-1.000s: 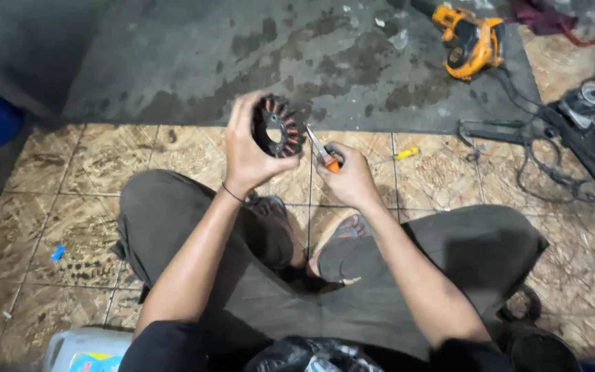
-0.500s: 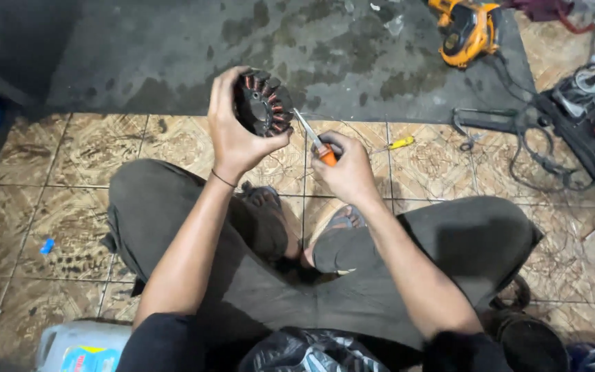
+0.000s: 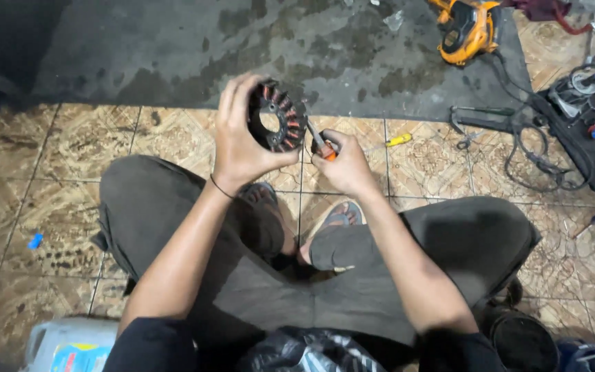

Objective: The person sits on the floor and uses pliers to strip insulation and trim copper wires from a motor stator. They rotate the stator to access different sections and continue cutting the wires.

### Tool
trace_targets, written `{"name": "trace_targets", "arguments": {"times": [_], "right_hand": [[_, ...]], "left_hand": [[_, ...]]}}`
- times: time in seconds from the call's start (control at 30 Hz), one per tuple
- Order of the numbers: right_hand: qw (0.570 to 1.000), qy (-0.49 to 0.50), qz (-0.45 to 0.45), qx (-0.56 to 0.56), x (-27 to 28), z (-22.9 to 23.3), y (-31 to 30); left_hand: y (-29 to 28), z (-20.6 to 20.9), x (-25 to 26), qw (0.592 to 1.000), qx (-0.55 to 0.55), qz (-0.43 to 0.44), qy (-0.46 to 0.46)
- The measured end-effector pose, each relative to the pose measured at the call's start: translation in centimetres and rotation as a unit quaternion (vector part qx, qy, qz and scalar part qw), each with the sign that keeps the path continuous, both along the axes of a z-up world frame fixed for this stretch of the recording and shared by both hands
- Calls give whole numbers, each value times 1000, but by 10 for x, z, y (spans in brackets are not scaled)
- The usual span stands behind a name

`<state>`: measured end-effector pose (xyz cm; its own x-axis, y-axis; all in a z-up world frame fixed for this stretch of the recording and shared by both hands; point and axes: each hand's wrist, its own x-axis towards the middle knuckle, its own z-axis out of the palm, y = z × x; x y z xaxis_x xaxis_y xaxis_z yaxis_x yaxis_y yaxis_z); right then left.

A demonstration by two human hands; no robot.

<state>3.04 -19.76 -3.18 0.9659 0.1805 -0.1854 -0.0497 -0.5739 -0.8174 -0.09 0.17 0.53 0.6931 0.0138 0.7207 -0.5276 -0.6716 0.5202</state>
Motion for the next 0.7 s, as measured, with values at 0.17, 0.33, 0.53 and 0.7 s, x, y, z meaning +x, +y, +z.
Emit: {"name": "trace_targets", "arguments": {"times": [0.17, 0.33, 0.53, 0.7], "right_hand": [[951, 116, 42, 285, -20, 18, 2], [958, 86, 33, 272, -22, 12, -9], [993, 15, 34, 114, -58, 66, -5], [972, -120, 102, 177, -59, 50, -19]], "left_hand": [[8, 24, -9, 997, -53, -7, -49], [15, 14, -4, 994, 34, -99, -30], [11, 39, -19, 946, -180, -263, 64], [27, -24, 19, 857, -307, -403, 90]]}}
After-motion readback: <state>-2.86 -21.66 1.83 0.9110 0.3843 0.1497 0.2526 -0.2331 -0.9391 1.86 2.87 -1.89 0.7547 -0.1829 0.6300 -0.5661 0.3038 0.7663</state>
